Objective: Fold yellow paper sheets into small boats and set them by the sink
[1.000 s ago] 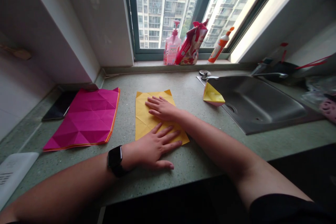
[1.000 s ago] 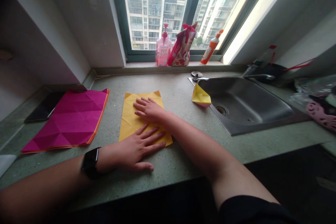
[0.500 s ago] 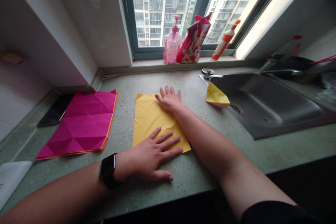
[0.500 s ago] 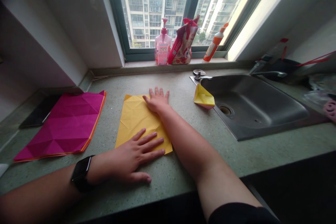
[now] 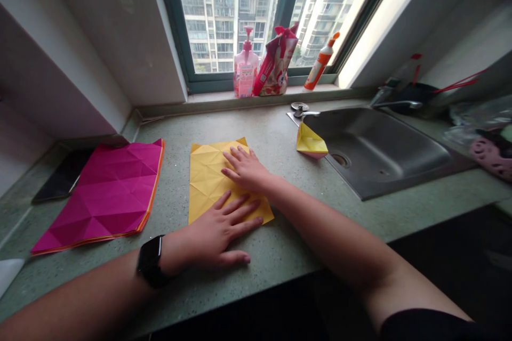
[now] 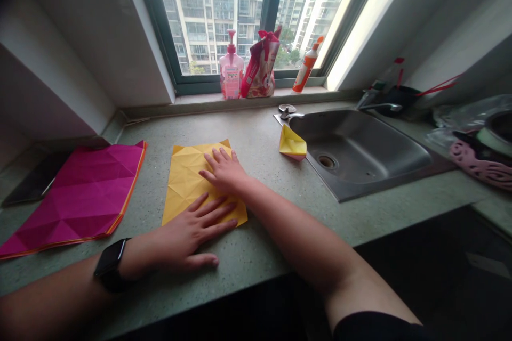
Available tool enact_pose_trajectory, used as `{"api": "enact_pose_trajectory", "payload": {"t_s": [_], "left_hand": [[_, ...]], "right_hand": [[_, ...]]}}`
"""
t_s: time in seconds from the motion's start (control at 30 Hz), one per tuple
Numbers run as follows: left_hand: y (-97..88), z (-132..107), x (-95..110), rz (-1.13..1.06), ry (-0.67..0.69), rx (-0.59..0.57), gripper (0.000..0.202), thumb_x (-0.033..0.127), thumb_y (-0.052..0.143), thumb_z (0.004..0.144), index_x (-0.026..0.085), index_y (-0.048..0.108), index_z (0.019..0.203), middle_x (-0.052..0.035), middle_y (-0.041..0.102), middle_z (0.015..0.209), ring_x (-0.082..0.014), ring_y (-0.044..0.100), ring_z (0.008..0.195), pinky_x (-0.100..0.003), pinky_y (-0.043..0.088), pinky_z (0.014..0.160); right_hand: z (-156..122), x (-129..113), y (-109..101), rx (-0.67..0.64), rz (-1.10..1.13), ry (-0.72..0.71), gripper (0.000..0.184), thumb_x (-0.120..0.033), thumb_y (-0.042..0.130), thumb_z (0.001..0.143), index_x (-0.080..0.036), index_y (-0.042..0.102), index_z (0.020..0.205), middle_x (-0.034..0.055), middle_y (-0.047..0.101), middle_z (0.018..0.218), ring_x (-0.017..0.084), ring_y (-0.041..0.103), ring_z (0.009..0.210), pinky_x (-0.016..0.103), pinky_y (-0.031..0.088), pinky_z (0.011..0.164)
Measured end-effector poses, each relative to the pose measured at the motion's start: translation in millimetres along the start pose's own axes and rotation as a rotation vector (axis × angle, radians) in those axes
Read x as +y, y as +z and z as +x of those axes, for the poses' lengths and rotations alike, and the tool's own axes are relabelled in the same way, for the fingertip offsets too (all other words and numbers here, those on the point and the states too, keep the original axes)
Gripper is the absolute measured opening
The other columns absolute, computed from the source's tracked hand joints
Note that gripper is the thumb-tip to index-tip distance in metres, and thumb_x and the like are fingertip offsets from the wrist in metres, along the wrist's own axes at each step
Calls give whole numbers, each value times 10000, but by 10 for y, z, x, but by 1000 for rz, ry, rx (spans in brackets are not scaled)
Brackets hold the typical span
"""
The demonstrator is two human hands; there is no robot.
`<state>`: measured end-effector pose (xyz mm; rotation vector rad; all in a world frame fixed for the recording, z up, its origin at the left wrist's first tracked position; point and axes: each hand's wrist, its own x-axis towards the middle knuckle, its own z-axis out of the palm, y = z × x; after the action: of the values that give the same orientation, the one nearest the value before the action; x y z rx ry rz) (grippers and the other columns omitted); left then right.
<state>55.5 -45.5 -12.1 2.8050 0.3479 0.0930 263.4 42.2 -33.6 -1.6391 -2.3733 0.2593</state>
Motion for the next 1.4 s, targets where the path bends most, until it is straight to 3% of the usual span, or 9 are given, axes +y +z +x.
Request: {"api": "enact_pose_trajectory", "payload": {"t_s": [0.2, 0.33, 0.47, 0.57, 0.73, 0.83, 1.07, 1.23, 1.4], "left_hand": [[-22, 10, 4, -11, 7, 34, 791, 610, 647, 1041, 296, 401, 1724, -110, 313, 1818, -395, 230, 1703, -647, 101, 1398], [-32, -6, -17, -22, -24, 137, 686, 516, 680, 1042, 255, 504, 1651, -159, 437, 1748, -378, 389, 1631, -631, 308, 1352], [-25, -10, -11, 32, -106, 260, 491, 532, 735, 1009, 214, 695, 1381, -170, 680, 1469, -355, 637, 1354, -564, 542, 1170], [-36, 0, 41, 120, -113, 296, 332, 462, 681, 1056, 208, 723, 1265, -135, 756, 1261, -302, 711, 1142, -492, 606, 1030], [-108, -4, 157, 240, -123, 338, 190, 272, 544, 1106, 206, 722, 1102, -88, 752, 1041, -224, 701, 942, -355, 585, 833], [-151, -27, 202, 329, -146, 331, 198, 198, 528, 1088, 202, 687, 969, -55, 710, 906, -199, 654, 818, -312, 518, 717], [-294, -84, 278, 433, -246, 284, 192, 94, 510, 1059, 194, 632, 948, -38, 661, 864, -184, 589, 716, -309, 455, 658], [-518, -158, 376, 418, -346, 218, 177, 75, 530, 1050, 198, 614, 955, -21, 662, 853, -186, 594, 728, -304, 424, 668], [-760, -225, 547, 450, -423, 256, 155, 102, 540, 1057, 209, 613, 972, -25, 700, 890, -204, 625, 769, -313, 420, 671]], "right_hand": [[-15, -36, 129, -6, -50, 22, 771, -700, 463, 1070, -257, 442, 1701, 146, 316, 1822, 398, 215, 1703, 668, 144, 1364], [-9, -25, 59, -40, -55, 7, 779, -684, 471, 1076, -221, 444, 1702, 170, 309, 1819, 397, 232, 1698, 665, 161, 1359], [-30, 40, -3, -26, 14, -8, 662, -605, 421, 1122, -249, 489, 1677, 146, 376, 1796, 368, 311, 1674, 636, 210, 1349], [-38, 113, -21, -4, 107, 23, 582, -492, 375, 1155, -272, 477, 1684, 100, 442, 1769, 311, 377, 1649, 581, 255, 1346], [-21, 198, -14, 74, 130, 15, 528, -243, 563, 1063, -207, 596, 1590, 133, 563, 1679, 293, 500, 1563, 520, 346, 1311], [-7, 220, -37, 131, 136, -26, 452, -182, 607, 1025, -222, 705, 1464, 129, 676, 1559, 284, 604, 1456, 492, 440, 1243], [-18, 180, -160, 124, 40, -135, 295, -237, 640, 1035, -258, 821, 1267, 101, 765, 1407, 279, 708, 1279, 440, 535, 1122], [-70, 120, -220, 102, 6, -189, 245, -277, 666, 1031, -298, 865, 1172, 77, 797, 1343, 287, 738, 1193, 441, 548, 1054], [-65, 173, -224, 64, 81, -291, 182, -348, 770, 970, -300, 882, 1105, 65, 821, 1271, 271, 747, 1132, 410, 551, 1022]]}}
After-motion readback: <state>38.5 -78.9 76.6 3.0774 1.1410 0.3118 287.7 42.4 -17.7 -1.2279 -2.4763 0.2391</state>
